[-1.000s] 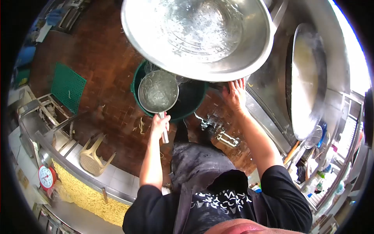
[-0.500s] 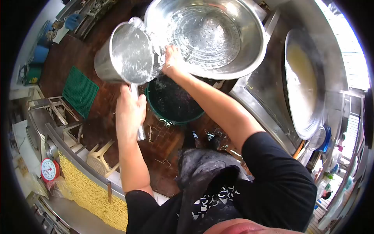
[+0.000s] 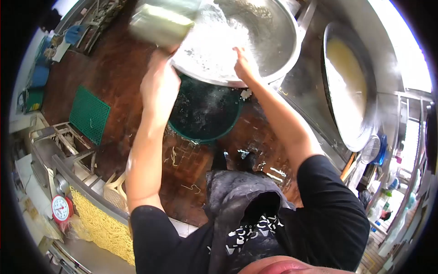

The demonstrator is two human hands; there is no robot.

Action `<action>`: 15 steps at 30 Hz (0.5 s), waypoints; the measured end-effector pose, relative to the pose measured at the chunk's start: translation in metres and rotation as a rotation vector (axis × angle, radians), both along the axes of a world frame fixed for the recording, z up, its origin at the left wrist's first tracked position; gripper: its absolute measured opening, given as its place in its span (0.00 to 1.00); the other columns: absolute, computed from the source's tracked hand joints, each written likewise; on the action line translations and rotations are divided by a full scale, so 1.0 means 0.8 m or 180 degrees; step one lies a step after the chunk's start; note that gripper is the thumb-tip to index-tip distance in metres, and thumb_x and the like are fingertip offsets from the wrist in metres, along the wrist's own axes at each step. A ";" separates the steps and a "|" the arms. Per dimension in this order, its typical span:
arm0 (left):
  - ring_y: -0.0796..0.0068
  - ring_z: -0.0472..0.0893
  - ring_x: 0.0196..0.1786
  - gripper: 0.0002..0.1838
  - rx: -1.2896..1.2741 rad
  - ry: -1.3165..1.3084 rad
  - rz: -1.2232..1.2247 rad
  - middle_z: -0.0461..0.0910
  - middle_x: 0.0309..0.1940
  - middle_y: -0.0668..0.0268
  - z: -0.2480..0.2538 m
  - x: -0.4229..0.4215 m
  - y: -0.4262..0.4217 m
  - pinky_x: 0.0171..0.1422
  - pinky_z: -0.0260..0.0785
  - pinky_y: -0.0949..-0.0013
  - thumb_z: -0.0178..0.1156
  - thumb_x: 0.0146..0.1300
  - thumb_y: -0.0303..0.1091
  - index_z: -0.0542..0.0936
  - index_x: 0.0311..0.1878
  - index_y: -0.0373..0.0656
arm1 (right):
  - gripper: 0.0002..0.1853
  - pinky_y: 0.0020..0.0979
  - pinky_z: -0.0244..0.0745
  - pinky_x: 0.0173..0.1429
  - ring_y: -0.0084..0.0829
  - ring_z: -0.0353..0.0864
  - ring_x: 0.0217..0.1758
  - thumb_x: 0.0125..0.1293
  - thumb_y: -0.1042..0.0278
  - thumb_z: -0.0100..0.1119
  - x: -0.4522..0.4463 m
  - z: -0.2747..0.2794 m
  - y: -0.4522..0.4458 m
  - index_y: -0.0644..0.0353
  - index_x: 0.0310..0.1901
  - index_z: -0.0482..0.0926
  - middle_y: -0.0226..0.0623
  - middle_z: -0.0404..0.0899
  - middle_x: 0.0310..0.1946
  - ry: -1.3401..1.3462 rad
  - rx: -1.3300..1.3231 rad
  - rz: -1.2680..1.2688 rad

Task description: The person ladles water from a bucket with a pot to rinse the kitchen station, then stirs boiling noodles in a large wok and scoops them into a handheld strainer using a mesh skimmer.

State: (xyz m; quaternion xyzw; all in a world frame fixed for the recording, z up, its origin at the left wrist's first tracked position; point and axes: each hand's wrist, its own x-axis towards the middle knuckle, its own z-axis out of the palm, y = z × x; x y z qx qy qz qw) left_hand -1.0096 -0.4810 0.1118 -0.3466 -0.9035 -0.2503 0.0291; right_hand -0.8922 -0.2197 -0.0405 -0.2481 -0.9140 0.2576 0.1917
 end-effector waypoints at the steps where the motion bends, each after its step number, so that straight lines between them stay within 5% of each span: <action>1: 0.43 0.82 0.42 0.11 0.0347 -0.0284 0.0230 0.80 0.39 0.45 -0.009 0.016 -0.022 0.46 0.76 0.51 0.56 0.65 0.27 0.74 0.49 0.35 | 0.22 0.44 0.64 0.69 0.51 0.70 0.62 0.60 0.80 0.48 0.059 -0.006 0.014 0.57 0.57 0.76 0.50 0.74 0.57 0.0142 0.0283 -0.0115; 3: 0.43 0.81 0.51 0.19 0.0702 -0.0598 0.0628 0.80 0.45 0.42 -0.061 0.039 -0.067 0.55 0.73 0.51 0.61 0.66 0.29 0.72 0.58 0.34 | 0.26 0.47 0.64 0.67 0.52 0.70 0.62 0.58 0.78 0.58 0.173 0.034 0.006 0.60 0.61 0.73 0.51 0.72 0.57 0.0496 0.0216 -0.0342; 7: 0.47 0.81 0.55 0.21 0.0590 -0.2214 0.1546 0.81 0.52 0.44 -0.170 0.114 -0.117 0.59 0.71 0.55 0.62 0.67 0.35 0.72 0.58 0.33 | 0.31 0.53 0.59 0.71 0.54 0.65 0.67 0.64 0.66 0.61 0.316 -0.031 0.029 0.66 0.66 0.65 0.54 0.67 0.64 -0.0709 0.0851 -0.0199; 8: 0.47 0.82 0.54 0.20 0.0565 -0.2127 0.1421 0.82 0.49 0.43 -0.229 0.134 -0.126 0.57 0.72 0.54 0.63 0.66 0.36 0.74 0.55 0.32 | 0.32 0.54 0.57 0.72 0.54 0.64 0.69 0.65 0.61 0.61 0.329 -0.047 0.027 0.65 0.68 0.64 0.53 0.66 0.66 -0.1004 0.0937 -0.0030; 9: 0.44 0.81 0.53 0.21 -0.0334 -0.2490 0.1525 0.82 0.49 0.42 -0.267 0.144 -0.121 0.56 0.73 0.54 0.62 0.66 0.37 0.74 0.55 0.32 | 0.34 0.54 0.56 0.73 0.53 0.63 0.69 0.65 0.58 0.61 0.332 -0.056 0.021 0.65 0.68 0.63 0.53 0.65 0.67 -0.1152 0.1014 -0.0084; 12: 0.34 0.77 0.53 0.23 -0.0602 -0.2380 0.0722 0.78 0.47 0.34 -0.394 0.166 -0.096 0.57 0.71 0.47 0.60 0.65 0.36 0.70 0.54 0.26 | 0.39 0.51 0.53 0.74 0.50 0.64 0.69 0.65 0.49 0.58 0.327 -0.064 0.015 0.65 0.71 0.60 0.51 0.65 0.67 -0.1422 0.1089 -0.0141; 15: 0.37 0.79 0.51 0.18 -0.1110 -0.2186 0.0681 0.78 0.47 0.37 -0.496 0.167 -0.052 0.55 0.74 0.47 0.54 0.68 0.33 0.69 0.52 0.28 | 0.40 0.49 0.58 0.71 0.49 0.67 0.66 0.64 0.47 0.59 0.327 -0.057 0.027 0.64 0.71 0.59 0.50 0.68 0.64 -0.1536 0.0845 0.0071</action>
